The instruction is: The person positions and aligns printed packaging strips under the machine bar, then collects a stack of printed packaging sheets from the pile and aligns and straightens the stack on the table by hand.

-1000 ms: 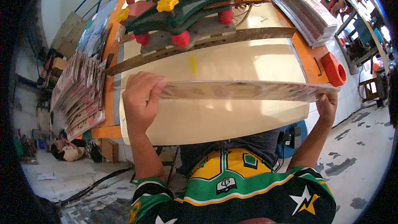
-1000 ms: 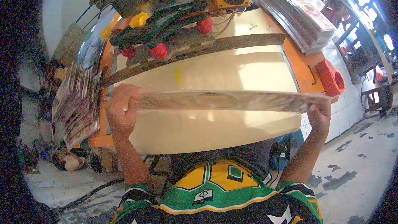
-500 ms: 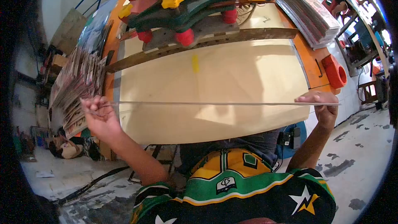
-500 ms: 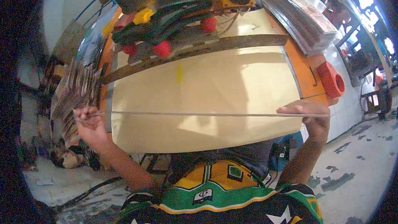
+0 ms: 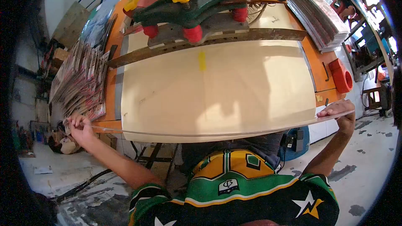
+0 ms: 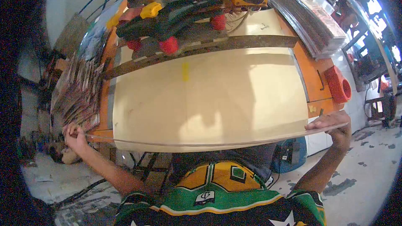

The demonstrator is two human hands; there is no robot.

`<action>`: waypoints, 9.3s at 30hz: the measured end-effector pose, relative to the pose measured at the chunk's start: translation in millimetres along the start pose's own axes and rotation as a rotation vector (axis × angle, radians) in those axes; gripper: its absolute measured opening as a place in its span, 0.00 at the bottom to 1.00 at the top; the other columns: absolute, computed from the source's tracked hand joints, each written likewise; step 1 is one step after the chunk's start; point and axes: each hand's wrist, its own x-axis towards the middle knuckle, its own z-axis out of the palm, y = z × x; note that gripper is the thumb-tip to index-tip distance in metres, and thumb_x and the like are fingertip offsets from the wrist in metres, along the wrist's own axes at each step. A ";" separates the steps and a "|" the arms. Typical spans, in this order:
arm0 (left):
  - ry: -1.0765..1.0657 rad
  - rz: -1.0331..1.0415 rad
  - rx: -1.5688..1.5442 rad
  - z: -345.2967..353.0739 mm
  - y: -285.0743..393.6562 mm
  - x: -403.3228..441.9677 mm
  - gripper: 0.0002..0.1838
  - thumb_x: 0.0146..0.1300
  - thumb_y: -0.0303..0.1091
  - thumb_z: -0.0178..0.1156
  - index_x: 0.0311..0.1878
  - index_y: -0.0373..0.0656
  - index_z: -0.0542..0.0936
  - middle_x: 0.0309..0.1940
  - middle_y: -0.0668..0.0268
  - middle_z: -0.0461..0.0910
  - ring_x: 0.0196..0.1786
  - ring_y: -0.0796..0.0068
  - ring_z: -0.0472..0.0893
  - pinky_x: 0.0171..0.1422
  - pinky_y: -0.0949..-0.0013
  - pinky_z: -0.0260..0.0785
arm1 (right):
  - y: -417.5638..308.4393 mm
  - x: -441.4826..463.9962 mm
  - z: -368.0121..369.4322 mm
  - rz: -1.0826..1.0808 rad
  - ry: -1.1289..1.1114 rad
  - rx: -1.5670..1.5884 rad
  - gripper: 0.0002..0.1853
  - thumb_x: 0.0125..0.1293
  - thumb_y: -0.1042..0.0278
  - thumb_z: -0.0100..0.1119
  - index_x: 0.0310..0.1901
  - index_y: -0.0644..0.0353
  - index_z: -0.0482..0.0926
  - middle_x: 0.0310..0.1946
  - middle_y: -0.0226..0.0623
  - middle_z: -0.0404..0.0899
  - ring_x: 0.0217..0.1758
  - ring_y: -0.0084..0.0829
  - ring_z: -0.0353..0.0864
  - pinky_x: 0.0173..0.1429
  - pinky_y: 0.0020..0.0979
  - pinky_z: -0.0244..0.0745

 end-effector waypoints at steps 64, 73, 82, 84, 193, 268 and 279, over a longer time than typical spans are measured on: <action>-0.375 -0.022 0.528 6.3 -181.8 -87.6 0.06 0.73 0.29 0.52 0.47 0.40 0.77 0.43 0.61 0.79 0.49 0.66 0.78 0.59 0.62 0.71 | 72.1 62.2 33.8 -0.164 0.361 0.193 0.15 0.72 0.59 0.57 0.50 0.63 0.74 0.47 0.43 0.81 0.54 0.34 0.79 0.62 0.38 0.71; -0.454 0.023 0.541 -17.0 -182.2 -91.2 0.06 0.74 0.32 0.54 0.46 0.40 0.76 0.43 0.63 0.78 0.48 0.70 0.77 0.57 0.69 0.72 | 92.1 73.9 53.3 -0.032 0.405 0.246 0.23 0.64 0.47 0.66 0.44 0.62 0.76 0.40 0.39 0.81 0.46 0.30 0.81 0.51 0.31 0.76; -0.350 0.138 0.696 -4.9 -194.7 -104.4 0.08 0.74 0.36 0.54 0.45 0.42 0.77 0.42 0.64 0.80 0.44 0.74 0.79 0.47 0.69 0.74 | 90.0 69.7 55.5 0.003 0.462 0.185 0.25 0.63 0.43 0.66 0.45 0.61 0.78 0.38 0.29 0.81 0.42 0.22 0.80 0.47 0.26 0.74; -0.332 0.148 0.727 -3.6 -193.0 -106.5 0.08 0.74 0.36 0.54 0.45 0.42 0.77 0.41 0.64 0.80 0.42 0.75 0.79 0.45 0.71 0.72 | 95.1 69.3 51.5 -0.003 0.444 0.174 0.25 0.64 0.43 0.64 0.46 0.61 0.77 0.39 0.30 0.80 0.44 0.22 0.79 0.49 0.26 0.73; -0.293 0.063 1.606 4.1 -228.9 -112.4 0.25 0.74 0.38 0.55 0.68 0.33 0.69 0.59 0.56 0.75 0.56 0.69 0.77 0.60 0.67 0.71 | 82.9 83.0 39.0 0.131 0.495 0.318 0.27 0.61 0.67 0.52 0.63 0.68 0.70 0.50 0.45 0.81 0.47 0.28 0.85 0.53 0.26 0.80; -0.052 0.385 1.226 25.7 -126.9 -80.2 0.14 0.75 0.42 0.53 0.39 0.40 0.79 0.31 0.67 0.77 0.35 0.77 0.75 0.44 0.70 0.69 | 32.5 61.0 108.7 0.163 0.024 0.197 0.34 0.59 0.46 0.67 0.53 0.73 0.81 0.51 0.51 0.83 0.52 0.39 0.84 0.60 0.35 0.75; 0.222 0.611 1.051 -143.0 59.2 -5.9 0.14 0.73 0.43 0.55 0.38 0.40 0.76 0.28 0.70 0.72 0.32 0.75 0.72 0.35 0.71 0.63 | -18.1 48.1 129.3 -0.204 -0.176 0.051 0.16 0.65 0.66 0.59 0.46 0.71 0.84 0.39 0.49 0.87 0.37 0.35 0.90 0.38 0.32 0.82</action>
